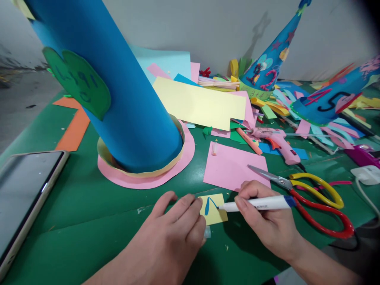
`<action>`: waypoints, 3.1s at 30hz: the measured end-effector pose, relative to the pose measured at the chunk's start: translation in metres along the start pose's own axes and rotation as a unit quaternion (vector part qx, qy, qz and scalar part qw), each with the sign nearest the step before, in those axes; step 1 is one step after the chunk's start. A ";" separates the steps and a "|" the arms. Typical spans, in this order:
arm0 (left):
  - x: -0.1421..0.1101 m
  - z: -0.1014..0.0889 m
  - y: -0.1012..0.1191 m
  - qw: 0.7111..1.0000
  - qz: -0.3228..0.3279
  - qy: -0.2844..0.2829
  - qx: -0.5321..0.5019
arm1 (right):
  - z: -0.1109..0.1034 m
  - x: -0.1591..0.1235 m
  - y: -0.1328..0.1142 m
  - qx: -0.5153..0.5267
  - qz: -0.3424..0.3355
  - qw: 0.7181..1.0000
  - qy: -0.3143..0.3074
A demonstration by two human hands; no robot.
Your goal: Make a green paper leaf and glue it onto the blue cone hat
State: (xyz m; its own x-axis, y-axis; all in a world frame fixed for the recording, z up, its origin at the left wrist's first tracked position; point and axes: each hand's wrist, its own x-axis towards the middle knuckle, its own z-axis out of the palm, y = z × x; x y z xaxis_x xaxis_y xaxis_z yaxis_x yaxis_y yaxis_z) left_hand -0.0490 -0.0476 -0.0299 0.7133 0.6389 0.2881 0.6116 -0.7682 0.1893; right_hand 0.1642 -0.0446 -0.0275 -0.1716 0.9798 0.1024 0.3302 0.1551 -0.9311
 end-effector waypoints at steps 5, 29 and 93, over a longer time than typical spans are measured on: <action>0.001 -0.001 -0.001 1.000 0.002 -0.006 0.002 | 0.000 -0.002 0.000 0.004 0.004 1.000 -0.002; 0.000 -0.001 0.000 1.000 -0.002 -0.013 0.009 | 0.000 0.000 -0.001 0.002 0.011 1.000 -0.002; 0.001 0.000 -0.001 1.000 0.009 0.002 0.016 | 0.001 0.002 -0.003 -0.031 0.026 0.999 -0.004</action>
State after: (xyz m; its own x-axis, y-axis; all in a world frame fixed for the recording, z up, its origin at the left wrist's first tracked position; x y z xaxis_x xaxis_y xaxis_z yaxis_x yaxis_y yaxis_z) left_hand -0.0491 -0.0464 -0.0293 0.7229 0.6244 0.2958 0.6088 -0.7781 0.1546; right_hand 0.1620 -0.0436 -0.0244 -0.1597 0.9858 0.0520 0.3950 0.1121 -0.9118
